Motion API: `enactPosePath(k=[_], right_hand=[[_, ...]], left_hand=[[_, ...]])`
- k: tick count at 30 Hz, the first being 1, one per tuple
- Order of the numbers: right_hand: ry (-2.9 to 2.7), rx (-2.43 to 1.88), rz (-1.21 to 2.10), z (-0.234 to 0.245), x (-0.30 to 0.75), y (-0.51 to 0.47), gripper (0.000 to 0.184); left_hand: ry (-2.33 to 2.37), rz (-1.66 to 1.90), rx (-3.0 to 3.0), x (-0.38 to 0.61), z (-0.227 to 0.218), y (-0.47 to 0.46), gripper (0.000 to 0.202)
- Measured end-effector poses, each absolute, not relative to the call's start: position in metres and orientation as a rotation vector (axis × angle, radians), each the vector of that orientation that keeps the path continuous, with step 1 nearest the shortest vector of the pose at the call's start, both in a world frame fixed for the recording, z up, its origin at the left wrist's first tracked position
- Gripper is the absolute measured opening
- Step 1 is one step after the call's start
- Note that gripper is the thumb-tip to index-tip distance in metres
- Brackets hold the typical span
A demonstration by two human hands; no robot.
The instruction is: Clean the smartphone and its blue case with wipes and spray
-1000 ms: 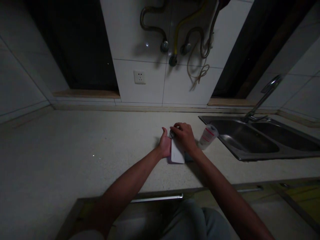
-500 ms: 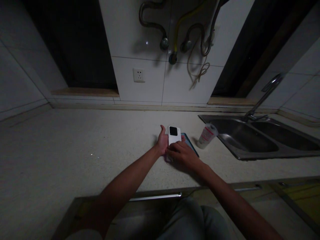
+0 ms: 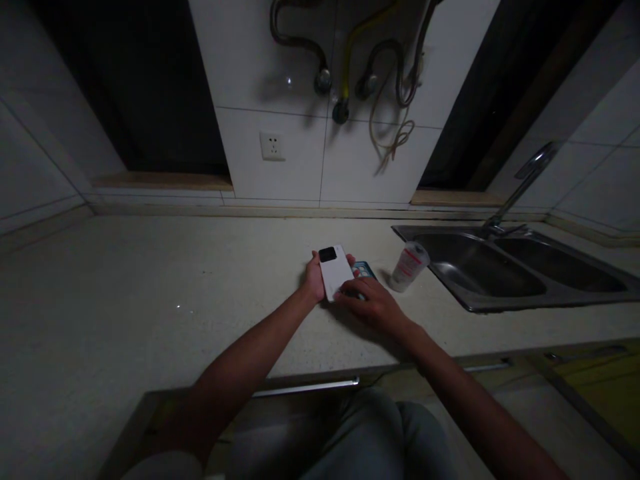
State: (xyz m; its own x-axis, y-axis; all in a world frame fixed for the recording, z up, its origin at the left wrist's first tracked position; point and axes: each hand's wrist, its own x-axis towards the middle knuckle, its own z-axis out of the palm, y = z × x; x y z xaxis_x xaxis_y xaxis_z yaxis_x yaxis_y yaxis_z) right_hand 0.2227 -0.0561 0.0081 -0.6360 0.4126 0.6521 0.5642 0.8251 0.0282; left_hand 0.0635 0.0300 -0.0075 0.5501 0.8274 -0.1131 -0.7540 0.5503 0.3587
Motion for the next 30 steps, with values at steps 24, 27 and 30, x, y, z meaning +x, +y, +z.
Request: enactPosePath(k=[24, 27, 30], right_hand=[[-2.023, -0.846, -0.1, 0.019, 0.2, -0.048, 0.012], [-1.936, -0.927, -0.036, 0.016, 0.214, -0.052, 0.012], [-1.83, -1.013, 0.05, 0.01, 0.226, -0.052, 0.016]], left_hand=[[0.433, 0.941, 0.306, 0.062, -0.003, 0.033, 0.08], [0.394, 0.963, 0.278, 0.061, -0.001, 0.032, 0.079], [0.413, 1.001, 0.238, 0.062, -0.002, 0.032, 0.076]])
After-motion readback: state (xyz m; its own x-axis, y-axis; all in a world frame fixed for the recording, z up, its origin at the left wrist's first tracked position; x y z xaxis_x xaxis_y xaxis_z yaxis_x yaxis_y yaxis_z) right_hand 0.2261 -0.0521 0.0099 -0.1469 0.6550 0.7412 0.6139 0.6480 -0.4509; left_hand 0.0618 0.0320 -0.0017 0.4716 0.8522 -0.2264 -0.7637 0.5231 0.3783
